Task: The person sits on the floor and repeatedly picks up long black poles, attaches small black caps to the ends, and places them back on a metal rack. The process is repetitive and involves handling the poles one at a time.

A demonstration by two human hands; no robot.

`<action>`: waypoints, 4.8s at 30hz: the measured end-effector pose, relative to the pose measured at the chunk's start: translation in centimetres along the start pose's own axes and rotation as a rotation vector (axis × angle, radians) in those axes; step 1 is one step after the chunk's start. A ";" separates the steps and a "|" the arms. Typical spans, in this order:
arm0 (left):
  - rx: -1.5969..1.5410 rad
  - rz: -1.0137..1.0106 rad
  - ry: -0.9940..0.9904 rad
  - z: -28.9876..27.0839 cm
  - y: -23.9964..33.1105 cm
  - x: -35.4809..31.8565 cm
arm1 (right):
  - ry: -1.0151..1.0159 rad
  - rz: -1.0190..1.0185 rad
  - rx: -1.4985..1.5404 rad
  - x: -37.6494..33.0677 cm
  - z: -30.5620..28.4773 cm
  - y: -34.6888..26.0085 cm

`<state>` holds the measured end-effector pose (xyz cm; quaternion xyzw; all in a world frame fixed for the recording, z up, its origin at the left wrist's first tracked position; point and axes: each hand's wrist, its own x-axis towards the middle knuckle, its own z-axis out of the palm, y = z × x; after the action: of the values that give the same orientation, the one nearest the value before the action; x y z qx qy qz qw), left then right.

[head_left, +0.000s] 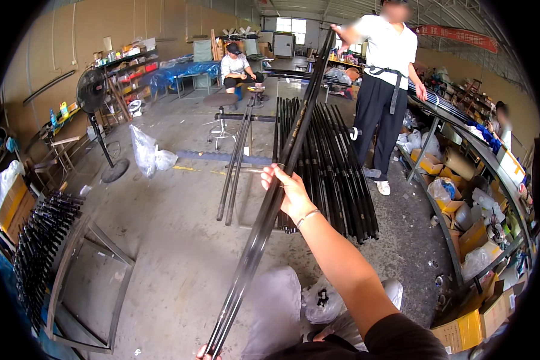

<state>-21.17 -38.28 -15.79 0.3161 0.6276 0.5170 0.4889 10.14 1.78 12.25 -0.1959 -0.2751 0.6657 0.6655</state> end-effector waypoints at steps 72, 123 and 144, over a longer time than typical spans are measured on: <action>-0.641 0.050 -0.050 22.5 24.2 33.5 | 0.212 0.462 -0.372 -19.7 -15.1 6.4; -0.753 0.032 -0.025 16.0 10.6 7.4 | 0.274 0.321 -0.204 -5.3 -4.3 14.4; -1.161 -0.192 -0.059 14.0 -1.6 15.9 | -0.317 -0.173 -0.419 -10.1 5.7 9.1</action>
<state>-13.01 -19.58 -21.74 -0.0475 0.2538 0.7203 0.6439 -0.17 -8.56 9.90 -0.1985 -0.5233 0.5571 0.6135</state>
